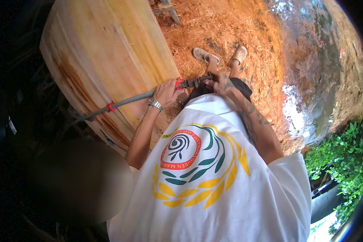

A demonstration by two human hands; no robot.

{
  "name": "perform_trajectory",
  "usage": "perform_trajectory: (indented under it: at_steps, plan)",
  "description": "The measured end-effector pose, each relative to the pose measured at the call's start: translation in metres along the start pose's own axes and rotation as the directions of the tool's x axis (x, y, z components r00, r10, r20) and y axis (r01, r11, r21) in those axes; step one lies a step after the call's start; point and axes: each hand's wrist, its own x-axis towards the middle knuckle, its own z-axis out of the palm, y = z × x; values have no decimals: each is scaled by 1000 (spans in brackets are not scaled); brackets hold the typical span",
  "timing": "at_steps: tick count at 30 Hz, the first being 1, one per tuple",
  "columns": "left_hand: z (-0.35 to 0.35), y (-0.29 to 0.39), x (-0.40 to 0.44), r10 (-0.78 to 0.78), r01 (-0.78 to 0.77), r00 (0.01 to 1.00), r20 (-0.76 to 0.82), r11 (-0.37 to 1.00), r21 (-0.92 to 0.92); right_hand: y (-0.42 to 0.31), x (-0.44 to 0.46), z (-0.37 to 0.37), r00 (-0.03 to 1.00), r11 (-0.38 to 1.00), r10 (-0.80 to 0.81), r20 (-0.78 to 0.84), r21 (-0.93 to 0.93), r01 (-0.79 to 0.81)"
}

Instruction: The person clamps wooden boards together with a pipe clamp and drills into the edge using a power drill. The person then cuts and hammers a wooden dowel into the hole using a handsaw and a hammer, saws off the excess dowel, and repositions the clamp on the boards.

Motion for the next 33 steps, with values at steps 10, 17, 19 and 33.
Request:
perform_trajectory:
  at_steps: [10, 17, 19, 33]
  plan:
    - [-6, 7, -1, -5, 5, 1000, 10, 1000, 7, 21, -2, 5, 890, 977, 39, -455, -170, -129]
    - [-6, 12, 1, -8, 8, 1000, 0, 1000, 27, 78, 62, 0, 964, 419, 172, 201, 871, -256]
    - [-4, 9, 0, -11, 11, 1000, 6, 999, 33, 41, 65, 5, 999, 646, 8, -39, 763, 25]
    - [11, 10, 7, -90, 89, 996, 6, 994, 60, -37, -43, 34, 891, 999, -23, -453, -35, 8]
